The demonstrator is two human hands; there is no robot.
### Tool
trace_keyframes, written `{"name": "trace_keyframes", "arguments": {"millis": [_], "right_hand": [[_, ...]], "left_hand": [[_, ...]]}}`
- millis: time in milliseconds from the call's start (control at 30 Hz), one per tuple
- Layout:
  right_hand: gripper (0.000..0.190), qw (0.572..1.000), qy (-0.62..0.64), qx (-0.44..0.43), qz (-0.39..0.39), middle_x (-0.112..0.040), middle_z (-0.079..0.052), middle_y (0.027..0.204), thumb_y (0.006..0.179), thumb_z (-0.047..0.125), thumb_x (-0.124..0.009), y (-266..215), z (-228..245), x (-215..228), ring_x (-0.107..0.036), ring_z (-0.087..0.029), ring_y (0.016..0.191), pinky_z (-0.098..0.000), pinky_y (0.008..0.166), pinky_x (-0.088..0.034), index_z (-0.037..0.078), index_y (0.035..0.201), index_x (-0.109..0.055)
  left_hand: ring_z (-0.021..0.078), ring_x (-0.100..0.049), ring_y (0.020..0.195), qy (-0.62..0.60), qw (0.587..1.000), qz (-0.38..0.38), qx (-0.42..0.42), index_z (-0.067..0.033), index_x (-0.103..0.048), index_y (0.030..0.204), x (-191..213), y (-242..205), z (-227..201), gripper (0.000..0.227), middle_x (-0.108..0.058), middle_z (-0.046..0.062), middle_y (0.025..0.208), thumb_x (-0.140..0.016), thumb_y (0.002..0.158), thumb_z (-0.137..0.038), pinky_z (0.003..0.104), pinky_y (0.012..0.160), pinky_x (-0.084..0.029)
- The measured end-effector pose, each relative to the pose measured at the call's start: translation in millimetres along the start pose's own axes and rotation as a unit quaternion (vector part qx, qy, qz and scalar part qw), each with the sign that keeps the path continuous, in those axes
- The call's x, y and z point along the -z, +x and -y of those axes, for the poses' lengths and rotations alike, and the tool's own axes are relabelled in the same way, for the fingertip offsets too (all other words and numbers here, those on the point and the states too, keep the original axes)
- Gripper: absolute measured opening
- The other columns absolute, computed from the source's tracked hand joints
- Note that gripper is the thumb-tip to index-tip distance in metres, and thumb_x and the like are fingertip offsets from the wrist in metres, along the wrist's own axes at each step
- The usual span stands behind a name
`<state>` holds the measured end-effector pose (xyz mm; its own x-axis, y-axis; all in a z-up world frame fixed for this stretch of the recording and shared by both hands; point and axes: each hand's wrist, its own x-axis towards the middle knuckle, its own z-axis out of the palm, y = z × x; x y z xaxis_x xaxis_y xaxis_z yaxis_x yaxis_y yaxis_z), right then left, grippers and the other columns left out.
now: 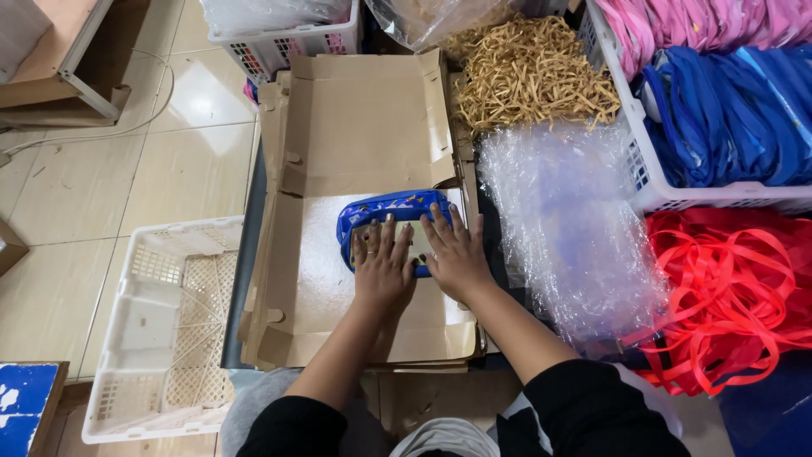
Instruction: Inspecting and organizing blue pencil cases on a cardboard sheet in a stockroom environment
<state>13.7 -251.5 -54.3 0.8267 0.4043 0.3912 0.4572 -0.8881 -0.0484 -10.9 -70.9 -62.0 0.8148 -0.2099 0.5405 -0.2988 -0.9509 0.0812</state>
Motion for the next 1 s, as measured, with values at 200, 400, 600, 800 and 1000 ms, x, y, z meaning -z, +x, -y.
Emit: {"name": "trace_keyframes", "arguments": {"millis": [200, 400, 600, 800, 1000], "right_hand": [[0.078, 0.982, 0.035, -0.043, 0.182, -0.006, -0.003, 0.174, 0.093, 0.039, -0.047, 21, 7, 29, -0.006, -0.033, 0.157, -0.0744, 0.117, -0.004, 0.020, 0.164, -0.021], [0.079, 0.958, 0.058, -0.052, 0.277, 0.005, 0.003, 0.174, 0.094, 0.045, -0.043, 37, -3, 24, -0.001, -0.029, 0.158, -0.0729, 0.118, -0.010, 0.026, 0.165, -0.014], [0.076, 0.958, 0.075, -0.051, 0.273, 0.002, -0.001, 0.174, 0.096, 0.044, -0.042, 36, -1, 42, 0.000, -0.029, 0.159, -0.0710, 0.118, -0.013, 0.025, 0.165, -0.017], [0.071, 0.908, 0.311, -0.112, 0.259, -0.066, -0.001, 0.140, 0.080, 0.056, -0.073, 55, -59, 44, -0.059, -0.026, 0.133, -0.0484, 0.109, -0.048, 0.043, 0.147, -0.052], [0.066, 0.901, -0.014, -0.274, -0.337, -0.065, 0.000, 0.105, 0.059, 0.034, -0.093, 34, -226, 125, -0.065, -0.031, 0.093, -0.0466, 0.074, -0.054, 0.030, 0.121, -0.070]], "left_hand": [[0.0326, -0.022, 0.153, -0.001, 0.990, 0.128, 0.060, -0.0267, -0.040, 0.156, -2, 3, -1, 0.063, -0.033, 0.008, 0.164, -0.047, 0.095, -0.043, 0.061, 0.121, 0.004], [0.0296, -0.002, 0.157, 0.010, 0.910, 0.398, 0.120, -0.0391, -0.012, 0.162, 14, 34, -1, 0.067, -0.005, 0.000, 0.172, -0.031, 0.099, -0.052, 0.080, 0.108, 0.017], [0.0289, 0.004, 0.157, 0.026, 0.885, 0.449, 0.125, -0.0429, -0.004, 0.161, 3, 39, 6, 0.066, 0.006, -0.003, 0.172, -0.026, 0.100, -0.056, 0.080, 0.108, 0.019], [0.0263, 0.010, 0.157, 0.025, 0.872, 0.469, 0.136, -0.0439, 0.001, 0.161, 12, 47, 3, 0.067, 0.011, -0.005, 0.171, -0.025, 0.101, -0.052, 0.078, 0.110, 0.016], [0.0273, 0.008, 0.157, 0.067, 0.883, 0.448, 0.122, -0.0416, 0.001, 0.162, 15, 43, -4, 0.065, 0.009, -0.004, 0.172, -0.021, 0.102, -0.055, 0.079, 0.108, 0.018]]}}
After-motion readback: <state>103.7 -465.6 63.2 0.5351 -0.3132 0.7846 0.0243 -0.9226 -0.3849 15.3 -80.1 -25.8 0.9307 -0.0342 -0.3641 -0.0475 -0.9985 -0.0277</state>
